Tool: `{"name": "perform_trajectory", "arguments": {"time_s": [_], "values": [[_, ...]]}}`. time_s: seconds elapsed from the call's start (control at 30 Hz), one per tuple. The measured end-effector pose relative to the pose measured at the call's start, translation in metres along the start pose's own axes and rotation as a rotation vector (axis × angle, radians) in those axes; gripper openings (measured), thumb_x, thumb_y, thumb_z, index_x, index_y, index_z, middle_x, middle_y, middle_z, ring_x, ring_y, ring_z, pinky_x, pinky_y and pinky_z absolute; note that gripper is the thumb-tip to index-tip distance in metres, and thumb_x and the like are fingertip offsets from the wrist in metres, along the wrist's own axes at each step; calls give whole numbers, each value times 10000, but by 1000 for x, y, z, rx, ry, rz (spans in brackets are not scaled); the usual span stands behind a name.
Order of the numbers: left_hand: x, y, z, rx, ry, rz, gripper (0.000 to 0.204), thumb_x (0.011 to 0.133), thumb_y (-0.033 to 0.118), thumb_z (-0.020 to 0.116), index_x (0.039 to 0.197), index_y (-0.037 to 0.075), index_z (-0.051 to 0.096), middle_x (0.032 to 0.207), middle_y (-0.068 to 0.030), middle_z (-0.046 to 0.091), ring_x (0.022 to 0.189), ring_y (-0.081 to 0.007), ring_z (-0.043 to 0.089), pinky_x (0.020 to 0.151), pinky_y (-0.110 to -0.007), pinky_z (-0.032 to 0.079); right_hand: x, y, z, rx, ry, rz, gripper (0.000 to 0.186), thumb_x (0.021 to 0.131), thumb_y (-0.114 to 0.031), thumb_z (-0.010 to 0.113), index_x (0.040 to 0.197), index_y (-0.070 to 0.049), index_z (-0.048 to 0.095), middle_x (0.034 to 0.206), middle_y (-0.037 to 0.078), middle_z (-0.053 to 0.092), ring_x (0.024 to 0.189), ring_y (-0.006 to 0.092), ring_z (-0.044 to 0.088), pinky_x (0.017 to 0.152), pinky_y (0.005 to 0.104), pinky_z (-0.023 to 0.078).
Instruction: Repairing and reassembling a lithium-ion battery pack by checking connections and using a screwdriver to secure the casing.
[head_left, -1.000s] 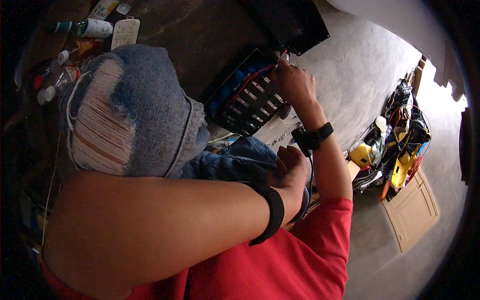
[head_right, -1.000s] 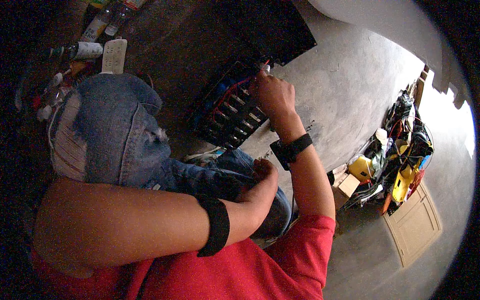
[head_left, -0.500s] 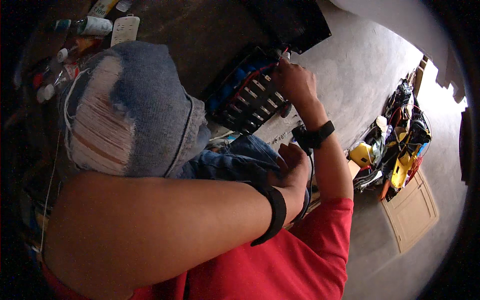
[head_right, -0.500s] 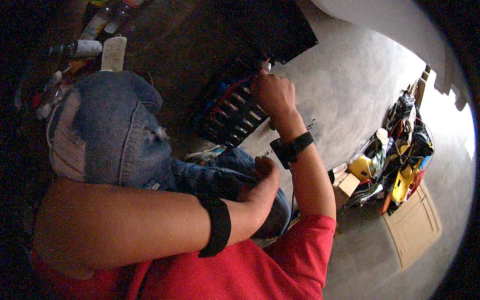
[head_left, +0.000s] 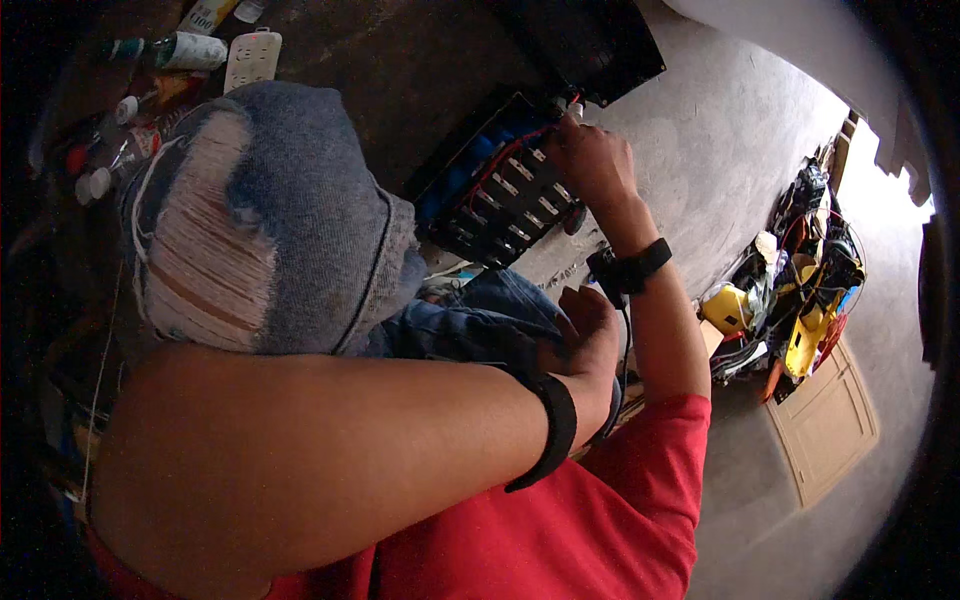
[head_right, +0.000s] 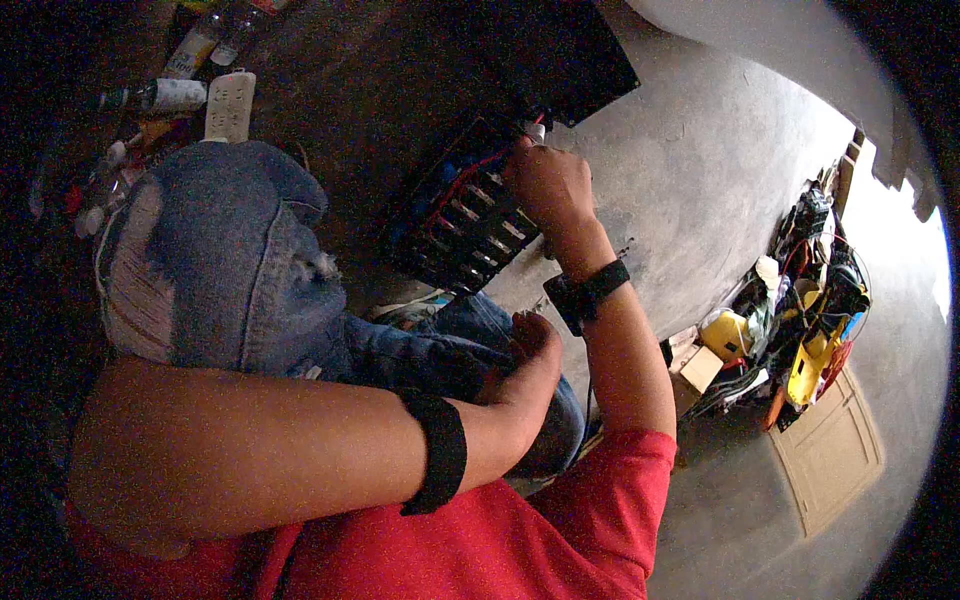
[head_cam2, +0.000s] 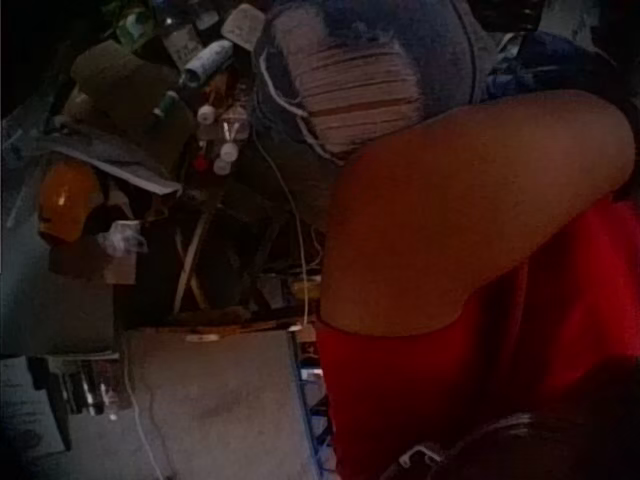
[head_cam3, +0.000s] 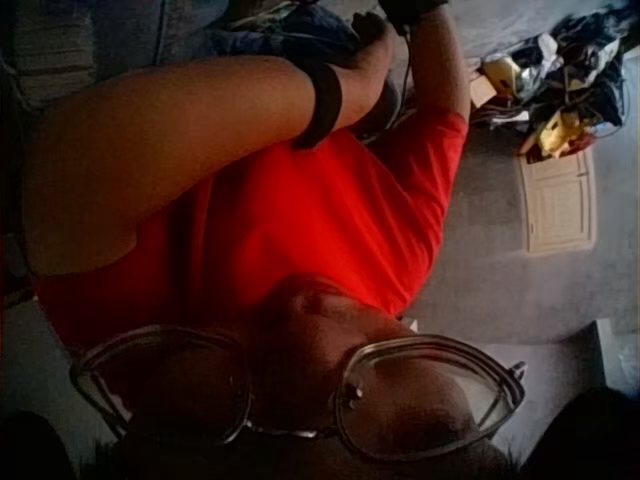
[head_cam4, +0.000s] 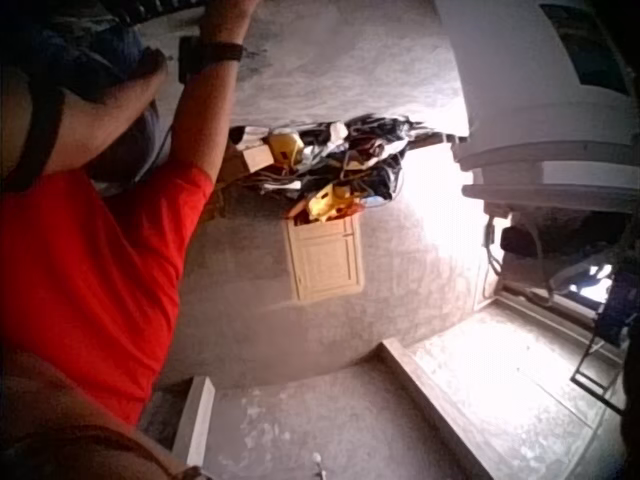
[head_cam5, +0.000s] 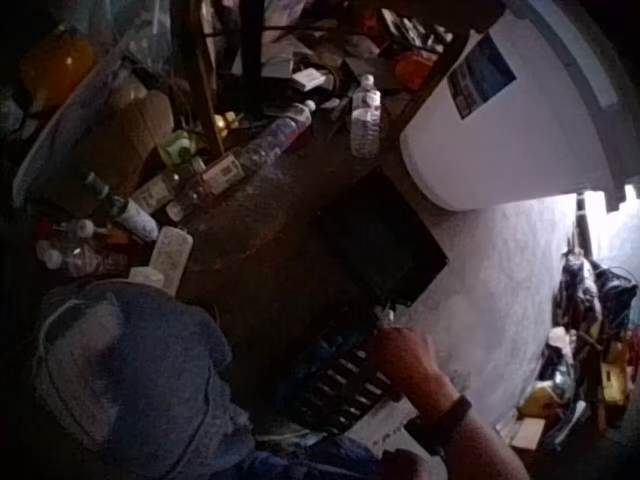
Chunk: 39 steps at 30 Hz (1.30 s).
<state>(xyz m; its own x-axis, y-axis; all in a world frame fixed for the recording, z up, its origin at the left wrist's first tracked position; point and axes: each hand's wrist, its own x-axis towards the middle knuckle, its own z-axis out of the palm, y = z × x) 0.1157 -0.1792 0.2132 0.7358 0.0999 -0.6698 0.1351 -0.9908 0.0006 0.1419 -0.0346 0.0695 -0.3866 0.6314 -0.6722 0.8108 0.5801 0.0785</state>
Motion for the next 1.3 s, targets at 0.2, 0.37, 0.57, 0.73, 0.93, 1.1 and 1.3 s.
{"name": "perform_trajectory", "arguments": {"time_s": [0.2,0.37,0.57,0.73,0.93,1.1,1.3], "values": [[-43,-13,17,139,25,130,496,900,350,637,1312,98,522,1328,-146,550,1180,-295,553,989,-507,425,3,3,5,-26,-25,-25,284,930,-336,520,1038,-106,647,844,170,698,792,357,685,670,471,543],[-45,-18,26,226,8,172,539,885,366,654,1320,85,507,1306,-150,556,1172,-302,550,986,-510,424,0,3,2,-1,-16,-11,286,933,-327,512,998,-87,653,846,178,696,796,361,684,673,468,543],[-24,-10,8,-41,-7,27,491,907,317,635,1315,78,500,1280,-143,570,1161,-298,552,976,-506,430,5,-1,-1,-2,-51,-6,305,941,-329,497,1029,-75,642,853,201,690,816,369,684,702,482,539],[-13,4,5,-38,-25,-19,473,904,295,645,1301,77,507,1283,-149,568,1162,-300,553,973,-507,433,3,-2,-1,33,-29,24,297,937,-326,499,1039,-75,621,843,197,691,808,367,685,704,494,534],[-20,-9,10,-58,-41,-111,442,927,281,612,1302,73,508,1282,-147,573,1169,-303,552,989,-506,421,-1,0,-5,-17,-7,41,290,942,-317,488,1063,-84,611,848,176,697,799,363,686,693,490,535],[-32,-29,-4,168,-257,188,353,980,218,506,1301,72,525,1306,-141,567,1196,-297,543,1006,-505,409,1,-2,0,-56,-28,-25,264,931,-299,499,1051,-95,617,843,169,698,793,355,688,683,481,540],[-25,-18,-6,118,-297,75,337,992,194,475,1303,76,529,1310,-137,566,1201,-286,541,1003,-504,411,-1,-1,1,-95,-18,-5,276,933,-300,494,1064,-97,627,851,167,700,778,344,693,669,469,548]]}}
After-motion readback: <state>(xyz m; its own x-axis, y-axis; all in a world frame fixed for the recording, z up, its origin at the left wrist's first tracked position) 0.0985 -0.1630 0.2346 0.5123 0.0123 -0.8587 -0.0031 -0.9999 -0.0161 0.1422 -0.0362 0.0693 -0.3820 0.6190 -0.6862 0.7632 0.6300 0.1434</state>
